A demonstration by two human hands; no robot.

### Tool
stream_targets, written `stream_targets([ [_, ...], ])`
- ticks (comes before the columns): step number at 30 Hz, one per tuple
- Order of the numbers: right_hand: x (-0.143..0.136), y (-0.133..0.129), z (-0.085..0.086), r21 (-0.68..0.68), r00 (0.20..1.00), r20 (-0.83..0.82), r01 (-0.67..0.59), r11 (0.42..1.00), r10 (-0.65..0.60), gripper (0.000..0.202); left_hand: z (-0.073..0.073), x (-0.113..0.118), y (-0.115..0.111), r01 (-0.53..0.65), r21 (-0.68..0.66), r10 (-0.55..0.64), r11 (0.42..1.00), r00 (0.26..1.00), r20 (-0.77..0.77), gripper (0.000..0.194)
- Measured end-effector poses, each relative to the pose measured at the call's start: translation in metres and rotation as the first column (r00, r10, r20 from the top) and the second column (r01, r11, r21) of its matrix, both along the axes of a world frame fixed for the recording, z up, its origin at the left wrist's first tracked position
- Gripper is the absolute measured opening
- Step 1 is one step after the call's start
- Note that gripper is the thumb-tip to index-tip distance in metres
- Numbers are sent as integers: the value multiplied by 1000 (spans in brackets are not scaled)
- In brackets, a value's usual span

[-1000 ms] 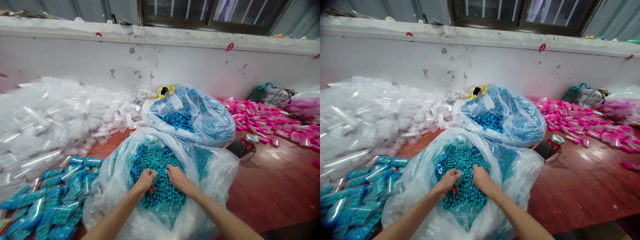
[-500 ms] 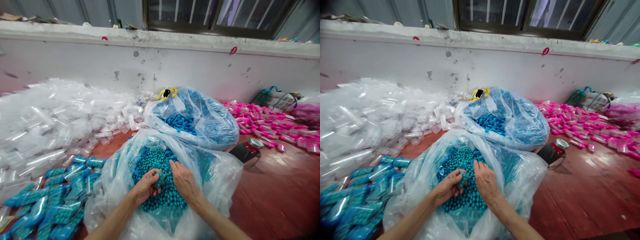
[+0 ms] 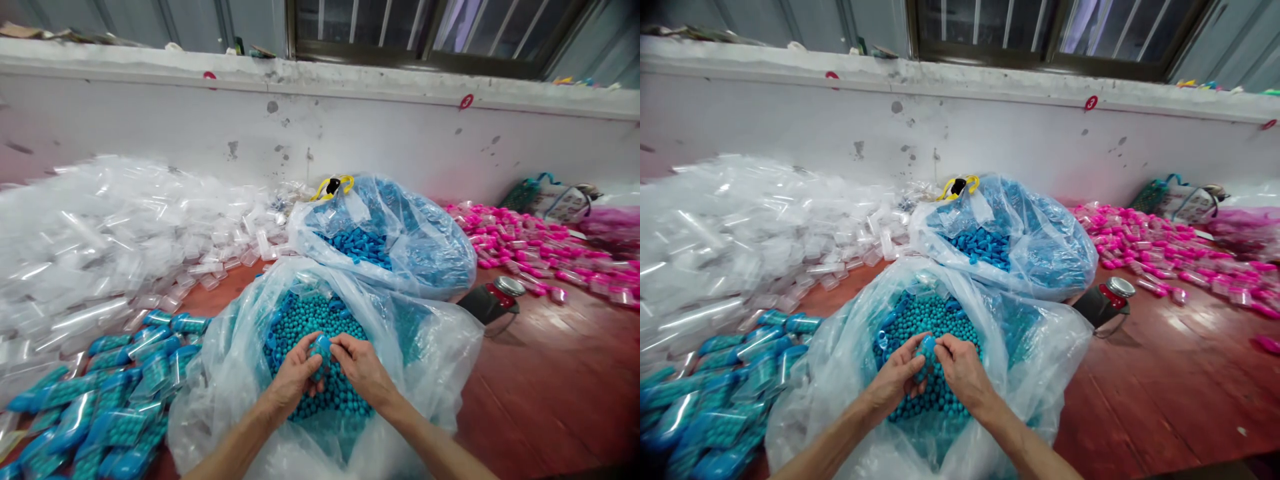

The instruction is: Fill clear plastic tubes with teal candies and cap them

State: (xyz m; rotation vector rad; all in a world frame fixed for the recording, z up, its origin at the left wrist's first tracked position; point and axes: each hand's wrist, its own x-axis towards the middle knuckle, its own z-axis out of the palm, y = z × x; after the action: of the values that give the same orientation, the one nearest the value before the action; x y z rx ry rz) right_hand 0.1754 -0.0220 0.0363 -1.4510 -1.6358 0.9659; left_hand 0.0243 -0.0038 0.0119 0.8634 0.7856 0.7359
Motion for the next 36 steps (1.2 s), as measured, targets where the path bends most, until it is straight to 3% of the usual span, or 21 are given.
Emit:
stream_targets([
  [6,2,-3,-7,-23,988,-77,-135,991,133,26,0,1,-7,-83,10,84,996,994,-67,73],
  [12,6,0,-5,151,966,117,-247,957,231,24,0,5,-10,-151,63,160,987,969,-188,63],
  [15,11,1,-6,58,967,26,-254,966,253,24,2,5,-11,-109,53,116,993,979,-170,65],
  [19,13,3,-10,-128,971,-196,-166,978,139,24,6,3,-11,-81,28,85,996,985,-149,69],
  [21,13,2,-9,-149,964,-213,-192,970,158,23,8,4,-12,-77,25,80,997,984,-158,66],
  [26,9,-5,-9,101,977,57,-210,972,205,28,9,11,-15,-185,50,192,981,952,-238,49],
  [28,9,-9,-12,136,978,85,-199,971,189,26,8,9,-15,-174,65,185,983,944,-272,48],
  [30,11,-10,-13,97,979,31,-202,975,200,24,6,3,-12,-107,72,123,992,955,-269,51],
  [33,16,-3,-8,-114,946,-238,-250,961,218,28,7,-9,-8,-5,75,23,997,971,-239,55],
  [36,16,7,-3,-292,860,-508,-233,927,56,44,11,-15,-7,75,103,-46,992,965,-260,52],
])
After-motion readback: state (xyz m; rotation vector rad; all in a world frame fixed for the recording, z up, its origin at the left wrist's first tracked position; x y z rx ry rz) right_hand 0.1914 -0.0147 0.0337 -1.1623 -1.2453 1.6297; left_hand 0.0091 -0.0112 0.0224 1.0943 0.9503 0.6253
